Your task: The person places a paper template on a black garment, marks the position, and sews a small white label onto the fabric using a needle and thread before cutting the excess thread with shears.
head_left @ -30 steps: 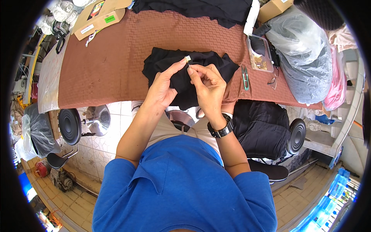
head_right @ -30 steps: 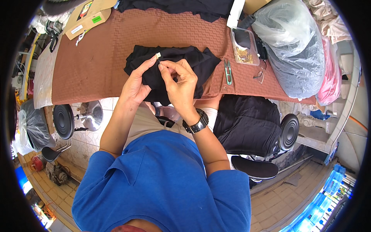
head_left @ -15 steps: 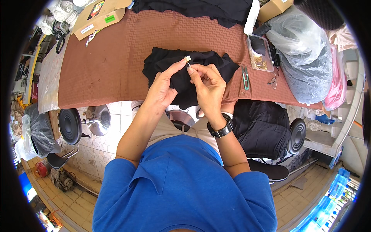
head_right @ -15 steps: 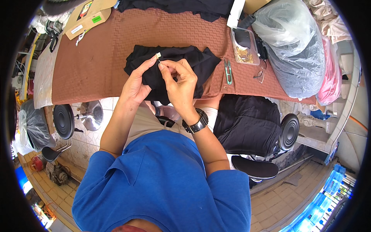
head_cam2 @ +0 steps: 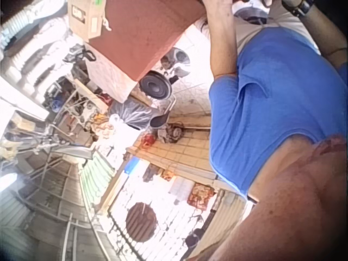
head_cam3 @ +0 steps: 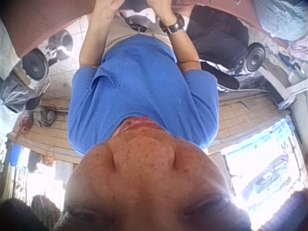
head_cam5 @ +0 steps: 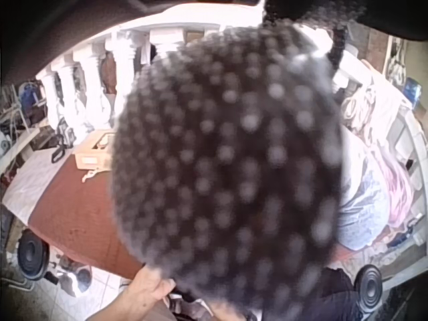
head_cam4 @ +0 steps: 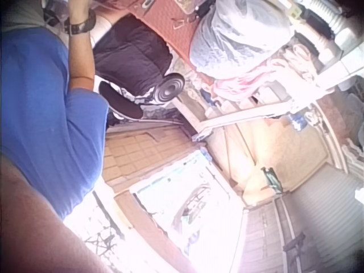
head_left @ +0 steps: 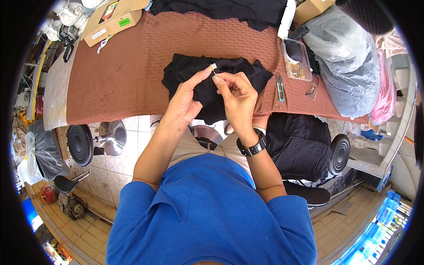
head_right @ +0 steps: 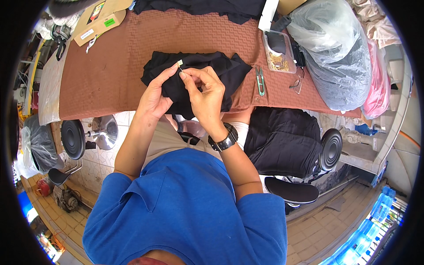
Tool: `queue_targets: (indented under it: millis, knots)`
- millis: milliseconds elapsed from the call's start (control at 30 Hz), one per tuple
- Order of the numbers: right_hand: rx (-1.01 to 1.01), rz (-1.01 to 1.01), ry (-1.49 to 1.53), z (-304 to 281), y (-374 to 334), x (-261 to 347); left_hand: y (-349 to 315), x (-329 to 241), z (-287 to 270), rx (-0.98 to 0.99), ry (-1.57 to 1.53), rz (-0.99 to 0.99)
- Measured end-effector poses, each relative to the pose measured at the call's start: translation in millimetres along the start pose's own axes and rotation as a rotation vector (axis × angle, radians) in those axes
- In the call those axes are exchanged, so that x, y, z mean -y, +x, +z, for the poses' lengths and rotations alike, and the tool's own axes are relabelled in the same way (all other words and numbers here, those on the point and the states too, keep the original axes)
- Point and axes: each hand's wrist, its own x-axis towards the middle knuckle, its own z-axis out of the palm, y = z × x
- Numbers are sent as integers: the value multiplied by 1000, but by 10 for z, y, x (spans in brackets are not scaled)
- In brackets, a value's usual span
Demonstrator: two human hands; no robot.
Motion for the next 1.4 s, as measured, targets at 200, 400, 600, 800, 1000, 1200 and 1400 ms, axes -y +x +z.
queue_targets:
  millis: [200, 400, 600, 800, 1000, 1200, 1400]
  knots:
    - [4, 37, 16, 4, 2, 42, -2, 16, -14, 16, -7, -5]
    - [4, 61, 20, -20, 13, 25, -57, 6, 42, -31, 39, -6]
    - [21, 95, 196, -1, -15, 17, -8, 48, -119, -76, 219, 44]
    - [105, -70, -235, -95, 216, 211, -21, 15, -58, -204, 331, 111]
    - [359, -343, -533, -145, 462, 414, -86, -10, 108, -189, 373, 273]
    - [305, -378, -309, -118, 597, 597, 132, 57, -39, -124, 459, 421]
    - [183, -668, 117, -359, 643, 1601, 223, 40, -106, -220, 408, 509]
